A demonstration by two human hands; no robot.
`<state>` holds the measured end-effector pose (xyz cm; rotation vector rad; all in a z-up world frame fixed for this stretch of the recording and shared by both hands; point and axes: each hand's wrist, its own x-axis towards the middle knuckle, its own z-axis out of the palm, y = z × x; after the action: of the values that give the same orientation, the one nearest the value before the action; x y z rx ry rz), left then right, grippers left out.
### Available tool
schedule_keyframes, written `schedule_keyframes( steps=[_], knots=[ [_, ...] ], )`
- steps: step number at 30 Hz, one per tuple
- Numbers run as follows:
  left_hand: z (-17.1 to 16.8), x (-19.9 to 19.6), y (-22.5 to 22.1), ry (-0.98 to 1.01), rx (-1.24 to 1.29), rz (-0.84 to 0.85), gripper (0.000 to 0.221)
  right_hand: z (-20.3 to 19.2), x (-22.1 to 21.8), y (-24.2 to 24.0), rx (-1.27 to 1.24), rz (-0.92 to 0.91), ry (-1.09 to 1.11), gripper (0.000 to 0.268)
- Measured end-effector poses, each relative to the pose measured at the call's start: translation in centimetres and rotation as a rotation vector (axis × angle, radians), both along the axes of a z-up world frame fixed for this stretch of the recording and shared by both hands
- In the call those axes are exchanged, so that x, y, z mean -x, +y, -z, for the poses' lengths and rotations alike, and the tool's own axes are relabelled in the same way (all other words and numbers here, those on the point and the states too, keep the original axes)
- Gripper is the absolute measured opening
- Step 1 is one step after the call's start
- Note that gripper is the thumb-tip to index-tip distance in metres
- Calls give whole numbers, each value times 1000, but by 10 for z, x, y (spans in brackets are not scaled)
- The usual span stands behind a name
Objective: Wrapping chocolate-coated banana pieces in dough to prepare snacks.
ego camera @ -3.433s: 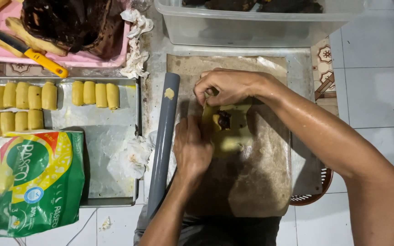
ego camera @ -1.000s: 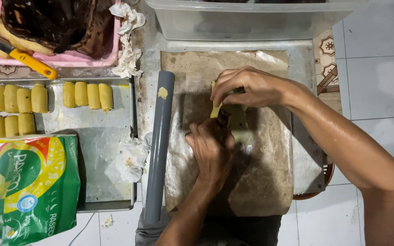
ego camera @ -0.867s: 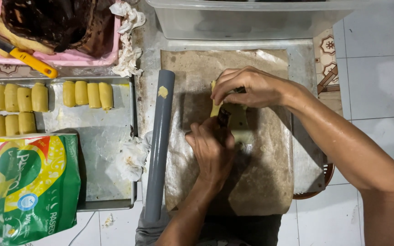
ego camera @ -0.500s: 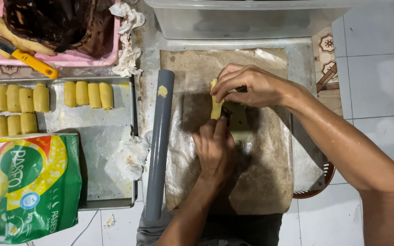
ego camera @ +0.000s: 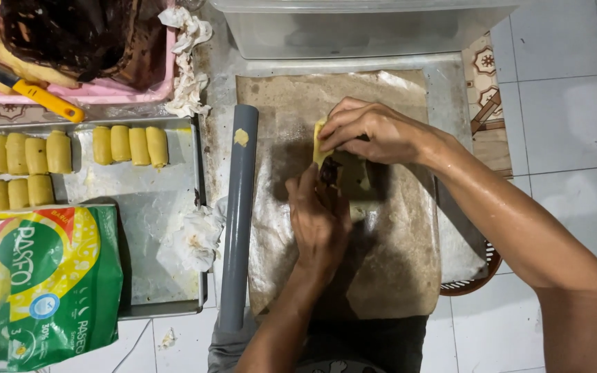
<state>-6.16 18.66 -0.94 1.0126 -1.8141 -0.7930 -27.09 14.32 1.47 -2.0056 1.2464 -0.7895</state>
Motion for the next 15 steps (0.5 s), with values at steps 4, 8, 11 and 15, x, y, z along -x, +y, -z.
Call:
schedule_keyframes(
  steps=[4,8,11,15],
  knots=[
    [-8,-1,-2,111,-131,-7,62,-1,-2,2,-4,24,12,19],
    [4,-1,-1,85,-127,3,63,5,-1,6,-3,49,-2,23],
    [16,-1,3,43,-137,1,62,21,-1,10,10,104,-48,25],
    [3,-1,2,-22,-180,10,67,6,5,17,45,255,-178,27]
  ],
)
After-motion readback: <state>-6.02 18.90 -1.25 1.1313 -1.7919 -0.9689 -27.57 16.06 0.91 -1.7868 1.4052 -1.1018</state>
